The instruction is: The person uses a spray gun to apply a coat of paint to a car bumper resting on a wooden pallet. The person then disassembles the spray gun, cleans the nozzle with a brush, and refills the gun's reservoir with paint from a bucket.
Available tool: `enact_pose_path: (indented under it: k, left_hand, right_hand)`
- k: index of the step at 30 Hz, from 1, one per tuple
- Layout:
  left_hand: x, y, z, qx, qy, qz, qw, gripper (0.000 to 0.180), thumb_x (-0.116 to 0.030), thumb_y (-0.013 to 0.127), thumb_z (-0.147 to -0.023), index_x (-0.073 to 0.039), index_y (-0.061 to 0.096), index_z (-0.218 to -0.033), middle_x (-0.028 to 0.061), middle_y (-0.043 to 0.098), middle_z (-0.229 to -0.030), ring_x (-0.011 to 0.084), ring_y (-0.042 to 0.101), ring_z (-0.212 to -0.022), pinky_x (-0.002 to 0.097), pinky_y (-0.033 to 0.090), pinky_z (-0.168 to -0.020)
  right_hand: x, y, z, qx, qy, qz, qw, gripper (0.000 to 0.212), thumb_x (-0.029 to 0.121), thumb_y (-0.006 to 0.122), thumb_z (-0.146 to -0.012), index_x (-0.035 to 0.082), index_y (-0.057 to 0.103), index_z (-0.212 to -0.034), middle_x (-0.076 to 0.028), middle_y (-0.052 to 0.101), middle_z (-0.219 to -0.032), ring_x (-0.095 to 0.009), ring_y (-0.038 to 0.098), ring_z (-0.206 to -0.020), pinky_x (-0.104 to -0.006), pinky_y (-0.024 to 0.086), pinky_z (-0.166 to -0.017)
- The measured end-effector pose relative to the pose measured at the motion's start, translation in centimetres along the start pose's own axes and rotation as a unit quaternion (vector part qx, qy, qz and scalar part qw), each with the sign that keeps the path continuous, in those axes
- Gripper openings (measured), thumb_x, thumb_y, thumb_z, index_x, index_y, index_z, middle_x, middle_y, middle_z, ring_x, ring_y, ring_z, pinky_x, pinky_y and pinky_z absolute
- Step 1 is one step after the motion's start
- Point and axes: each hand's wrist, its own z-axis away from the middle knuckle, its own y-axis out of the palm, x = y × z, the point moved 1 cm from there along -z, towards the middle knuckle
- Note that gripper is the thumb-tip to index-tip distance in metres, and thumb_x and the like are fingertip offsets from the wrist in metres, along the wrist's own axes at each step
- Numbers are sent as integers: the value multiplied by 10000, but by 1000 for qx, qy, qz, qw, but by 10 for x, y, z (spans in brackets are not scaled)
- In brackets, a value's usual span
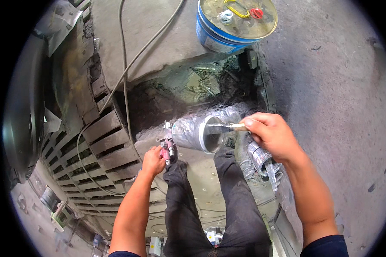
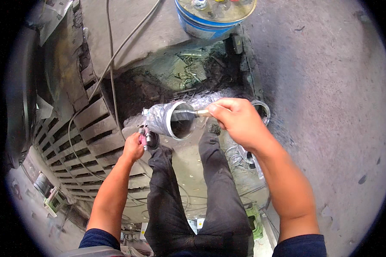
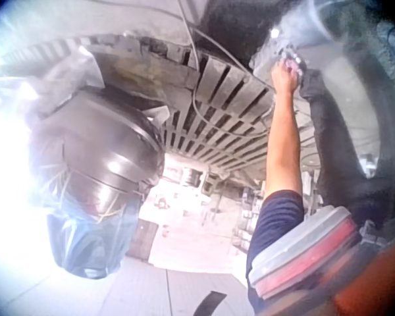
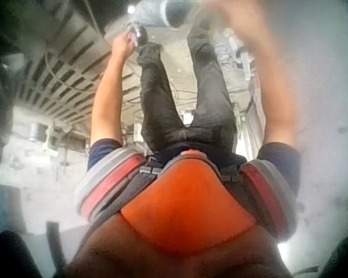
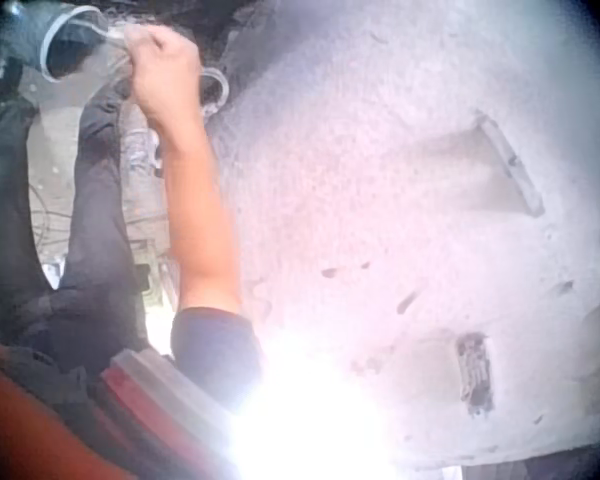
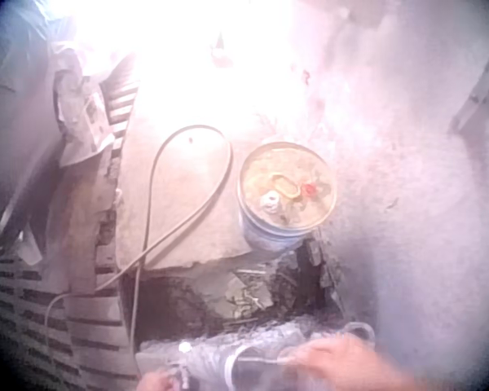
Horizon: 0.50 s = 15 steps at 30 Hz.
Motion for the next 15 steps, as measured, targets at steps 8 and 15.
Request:
enact_pose_path:
  k: [8,15]
  left_hand:
    - [-9,-8,-9,96,-22,24,995,166,-144,571,-742,-36,591,-866,235,603,-810,445,560,-808,487,448,-708]
    - [-12,-14,-11,127,-36,75,988,152,-139,583,-770,12,567,-777,219,570,-701,323,539,-617,394,455,-617]
  right_hand:
    - [29,-3,13,-83,-185,301,932,173,150,573,-830,-2,644,-790,-112,553,-587,-162,528,-522,-308,421,-513]
    - [22,-6,11,-68,-320,419,847,123,133,592,-790,26,642,-755,-137,593,-629,-284,592,-569,-368,454,-531]
